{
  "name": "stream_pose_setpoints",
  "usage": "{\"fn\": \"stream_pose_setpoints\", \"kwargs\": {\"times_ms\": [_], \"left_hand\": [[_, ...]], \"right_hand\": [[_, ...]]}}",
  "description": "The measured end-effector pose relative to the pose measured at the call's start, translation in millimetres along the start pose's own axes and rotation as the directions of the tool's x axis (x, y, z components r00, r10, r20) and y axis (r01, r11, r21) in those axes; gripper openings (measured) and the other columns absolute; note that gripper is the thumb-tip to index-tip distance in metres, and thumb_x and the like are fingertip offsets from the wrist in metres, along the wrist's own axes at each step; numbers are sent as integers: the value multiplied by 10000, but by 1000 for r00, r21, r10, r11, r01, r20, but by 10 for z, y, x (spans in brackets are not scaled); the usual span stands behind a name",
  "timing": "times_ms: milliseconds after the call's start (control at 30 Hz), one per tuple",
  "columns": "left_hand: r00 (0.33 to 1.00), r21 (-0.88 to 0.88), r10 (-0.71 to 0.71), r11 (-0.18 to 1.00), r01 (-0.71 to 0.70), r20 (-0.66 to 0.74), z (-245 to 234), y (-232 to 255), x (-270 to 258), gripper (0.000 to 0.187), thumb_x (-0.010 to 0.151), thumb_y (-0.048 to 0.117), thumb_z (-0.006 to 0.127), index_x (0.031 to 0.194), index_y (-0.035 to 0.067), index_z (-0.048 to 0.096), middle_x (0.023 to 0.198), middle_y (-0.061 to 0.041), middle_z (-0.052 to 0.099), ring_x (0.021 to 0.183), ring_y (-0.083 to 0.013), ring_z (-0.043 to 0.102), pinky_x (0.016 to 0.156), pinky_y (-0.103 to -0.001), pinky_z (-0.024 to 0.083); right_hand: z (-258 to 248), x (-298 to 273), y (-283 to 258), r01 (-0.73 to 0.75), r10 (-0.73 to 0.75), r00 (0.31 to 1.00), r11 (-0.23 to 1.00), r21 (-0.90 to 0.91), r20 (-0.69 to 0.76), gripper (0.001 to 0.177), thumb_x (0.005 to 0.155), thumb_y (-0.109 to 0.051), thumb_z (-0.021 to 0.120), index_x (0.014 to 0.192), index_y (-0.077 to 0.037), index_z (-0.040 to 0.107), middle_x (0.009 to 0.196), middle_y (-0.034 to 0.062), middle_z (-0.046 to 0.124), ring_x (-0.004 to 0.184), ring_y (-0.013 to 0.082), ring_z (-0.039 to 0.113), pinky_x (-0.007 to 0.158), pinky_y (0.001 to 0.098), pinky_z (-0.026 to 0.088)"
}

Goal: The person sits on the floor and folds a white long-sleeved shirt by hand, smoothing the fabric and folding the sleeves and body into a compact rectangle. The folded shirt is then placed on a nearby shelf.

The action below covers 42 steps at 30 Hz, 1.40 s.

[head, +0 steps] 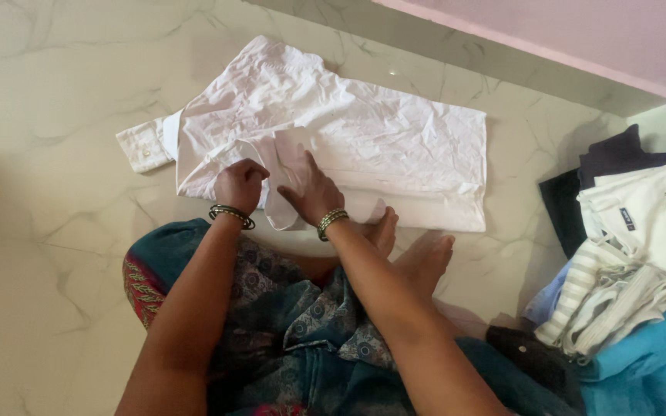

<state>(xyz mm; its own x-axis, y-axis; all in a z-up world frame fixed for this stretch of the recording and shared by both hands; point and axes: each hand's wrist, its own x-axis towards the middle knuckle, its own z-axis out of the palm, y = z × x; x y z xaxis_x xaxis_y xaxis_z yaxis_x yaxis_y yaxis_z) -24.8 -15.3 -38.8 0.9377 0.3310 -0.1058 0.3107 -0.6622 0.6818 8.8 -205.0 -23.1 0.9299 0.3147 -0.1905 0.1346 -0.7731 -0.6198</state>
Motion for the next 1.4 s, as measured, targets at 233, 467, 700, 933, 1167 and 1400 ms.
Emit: {"fn": "stream_pose_setpoints", "kwargs": {"times_ms": [233,467,700,933,1167,1400], "left_hand": [[962,76,-29,997,9,272,410,-530,288,426,813,102,557,1196,186,724,1184,-180,716,1129,-377,649,999,-454,499],[915,283,-192,955,90,354,471,-365,385,799,850,109,522,1598,297,312,1479,-250,493,1327,-448,504,1110,-505,407],[941,134,-257,963,232,218,838,-751,538,702,885,167,573,1544,181,331,1423,-275,528,1267,-469,536,1067,-534,424],[924,-489,-270,788,374,271,949,-1200,822,365,948,354,627,1234,128,652,1273,-134,666,1109,-302,664,923,-433,550],[827,-885,-431,121,450,362,927,-1292,888,404,1068,316,463,1349,52,583,1165,-114,682,1028,-267,683,892,-437,620],[770,-919,-535,-35,392,349,1032,-1427,1049,350,977,226,534,1252,26,616,1085,-139,705,935,-289,718,789,-424,645]], "right_hand": [[88,292,696,-266,269,963,960,92,-28,349,902,-232,620,1240,-172,686,1041,137,755,949,338,725,856,452,560],[-1042,532,1622,309,228,938,-212,927,-261,348,911,-67,682,1250,-17,621,1168,99,688,1095,242,672,998,392,547],[-1110,-6,2535,229,505,861,-273,934,-64,332,845,-92,715,1160,-26,635,1148,105,702,1065,271,669,945,441,556],[-852,-285,2997,23,729,677,-161,987,103,315,890,-167,771,1157,-35,667,1040,114,670,885,244,592,777,401,486],[-1421,-466,2550,307,524,846,-334,891,-95,311,838,-172,726,1109,-50,633,1105,111,717,1019,273,695,922,450,560],[-1058,-724,3191,29,817,570,-129,991,89,387,903,54,685,1256,-23,547,1087,152,646,893,247,627,705,335,577]]}}
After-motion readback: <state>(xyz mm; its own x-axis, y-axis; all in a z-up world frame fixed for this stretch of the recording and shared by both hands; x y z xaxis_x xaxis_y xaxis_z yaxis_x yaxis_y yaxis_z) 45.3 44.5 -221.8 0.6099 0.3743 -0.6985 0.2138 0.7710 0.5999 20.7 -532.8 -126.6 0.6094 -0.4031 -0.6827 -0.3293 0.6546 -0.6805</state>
